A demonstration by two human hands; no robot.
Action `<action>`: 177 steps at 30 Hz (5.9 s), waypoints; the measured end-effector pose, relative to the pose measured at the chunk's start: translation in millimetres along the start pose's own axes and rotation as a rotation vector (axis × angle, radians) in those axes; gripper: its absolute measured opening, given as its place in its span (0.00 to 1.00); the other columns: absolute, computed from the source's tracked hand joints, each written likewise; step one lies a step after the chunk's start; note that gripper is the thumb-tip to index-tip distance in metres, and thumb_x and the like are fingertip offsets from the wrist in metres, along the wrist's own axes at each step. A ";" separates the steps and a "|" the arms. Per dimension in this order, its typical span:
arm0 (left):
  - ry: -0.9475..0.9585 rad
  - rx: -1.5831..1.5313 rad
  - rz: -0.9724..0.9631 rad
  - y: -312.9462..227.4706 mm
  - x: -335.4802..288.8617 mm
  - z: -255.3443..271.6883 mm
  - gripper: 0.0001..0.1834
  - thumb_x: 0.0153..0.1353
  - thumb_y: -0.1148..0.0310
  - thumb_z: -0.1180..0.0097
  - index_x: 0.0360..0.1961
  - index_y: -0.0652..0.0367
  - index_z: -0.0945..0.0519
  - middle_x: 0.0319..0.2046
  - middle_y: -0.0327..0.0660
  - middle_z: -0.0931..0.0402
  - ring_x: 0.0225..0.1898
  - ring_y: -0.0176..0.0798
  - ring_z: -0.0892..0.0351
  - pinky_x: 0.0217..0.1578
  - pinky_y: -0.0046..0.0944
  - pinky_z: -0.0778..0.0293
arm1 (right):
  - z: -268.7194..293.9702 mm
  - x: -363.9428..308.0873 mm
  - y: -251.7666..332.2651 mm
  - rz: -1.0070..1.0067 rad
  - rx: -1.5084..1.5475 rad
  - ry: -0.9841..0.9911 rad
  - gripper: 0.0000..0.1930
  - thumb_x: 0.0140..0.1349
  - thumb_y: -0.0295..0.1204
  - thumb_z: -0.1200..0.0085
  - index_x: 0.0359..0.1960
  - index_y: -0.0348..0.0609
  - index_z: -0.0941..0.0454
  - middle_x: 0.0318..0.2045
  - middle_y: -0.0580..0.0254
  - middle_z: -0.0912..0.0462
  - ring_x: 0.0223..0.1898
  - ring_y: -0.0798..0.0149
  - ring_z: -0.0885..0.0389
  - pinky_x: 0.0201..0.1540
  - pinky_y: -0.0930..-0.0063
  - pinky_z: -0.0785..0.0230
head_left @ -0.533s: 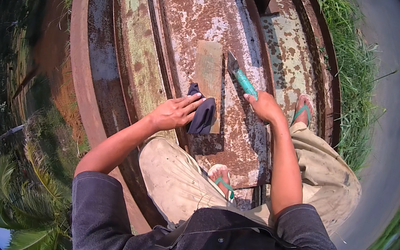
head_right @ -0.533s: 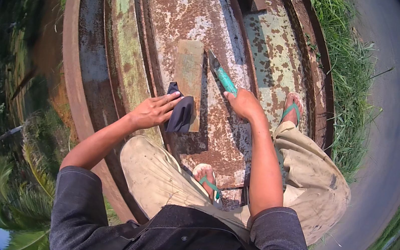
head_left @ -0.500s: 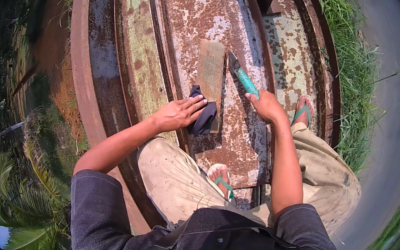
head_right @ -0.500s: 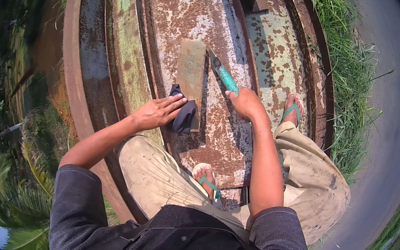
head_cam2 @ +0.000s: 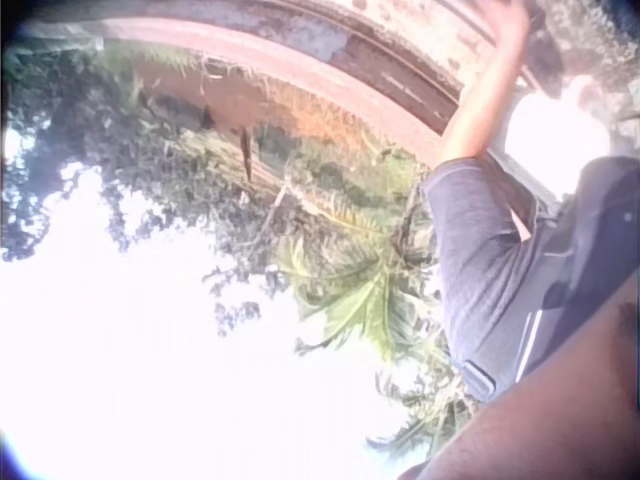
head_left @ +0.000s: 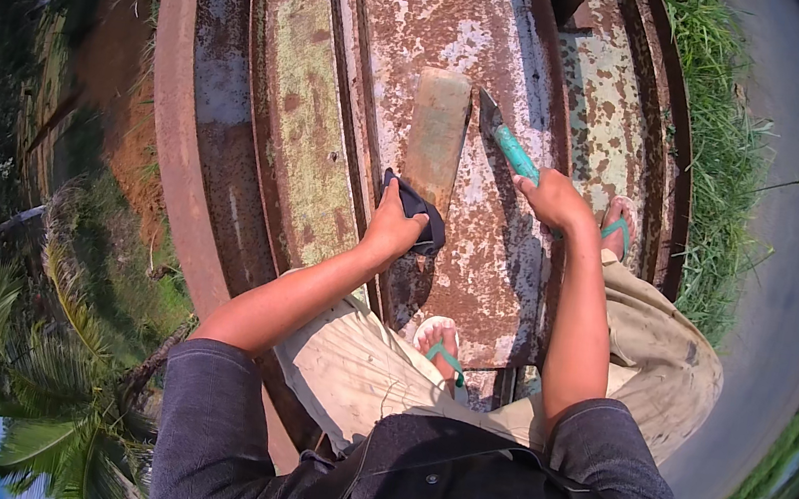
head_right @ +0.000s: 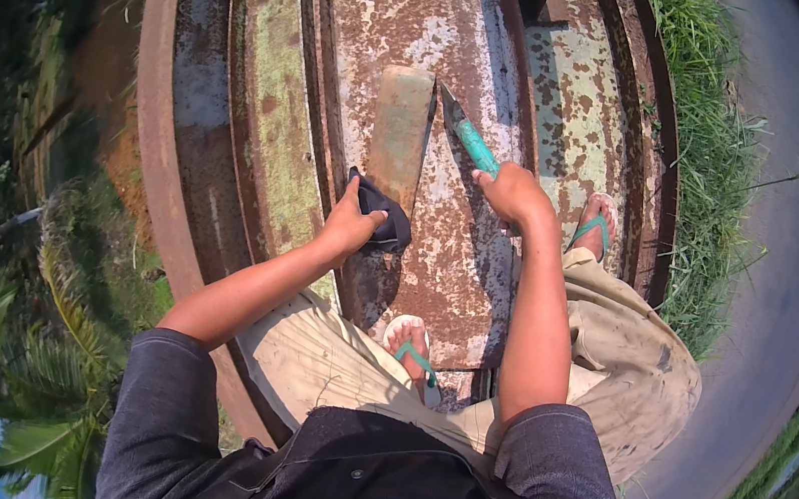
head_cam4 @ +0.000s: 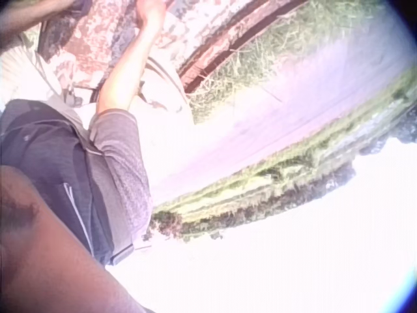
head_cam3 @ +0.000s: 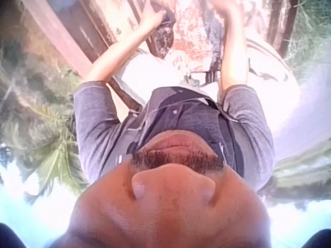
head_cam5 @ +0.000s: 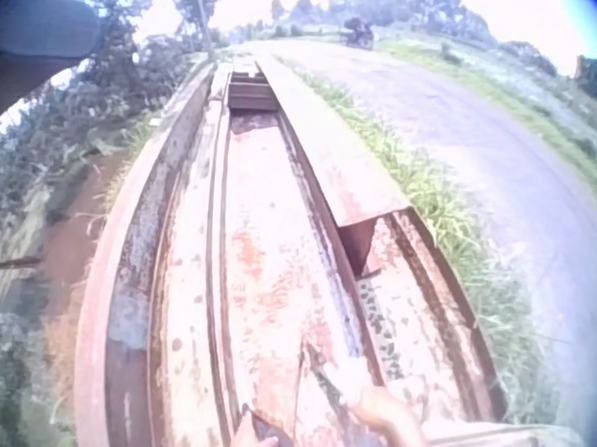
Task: The person uses a hammer and a cloth to scrape and wipe a flat metal plate while sitting on a large metal structure outdoors.
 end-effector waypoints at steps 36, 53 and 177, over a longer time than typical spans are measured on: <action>-0.425 0.180 0.309 -13.6 7.7 -79.6 0.27 0.54 0.58 0.26 0.50 0.60 0.21 0.55 0.49 0.28 0.61 0.54 0.30 0.61 0.53 0.33 | -23.0 -6.5 -7.0 -0.063 0.269 0.025 0.28 0.70 0.44 0.48 0.35 0.20 0.21 0.24 0.35 0.17 0.26 0.43 0.14 0.38 0.49 0.25; -0.498 0.047 0.106 -13.2 -6.4 -70.0 0.32 0.53 0.71 0.31 0.59 0.64 0.30 0.56 0.54 0.29 0.59 0.58 0.31 0.63 0.51 0.37 | -16.7 -6.6 -7.6 -0.090 0.311 0.106 0.27 0.70 0.45 0.48 0.36 0.22 0.20 0.25 0.34 0.17 0.28 0.42 0.14 0.39 0.48 0.25; -0.642 0.441 -0.506 -166.6 36.7 219.7 0.17 0.59 0.63 0.33 0.45 0.62 0.15 0.32 0.53 0.14 0.36 0.52 0.11 0.40 0.50 0.19 | -115.6 -29.7 38.5 -0.046 0.345 -0.200 0.24 0.70 0.45 0.47 0.48 0.30 0.23 0.37 0.28 0.17 0.42 0.30 0.17 0.47 0.43 0.27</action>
Point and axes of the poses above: each hand's wrist, its own x-axis towards the middle knuckle, its own z-axis out of the back of the hand, y = z × x, the point moved 1 cm from there along x, towards the middle knuckle
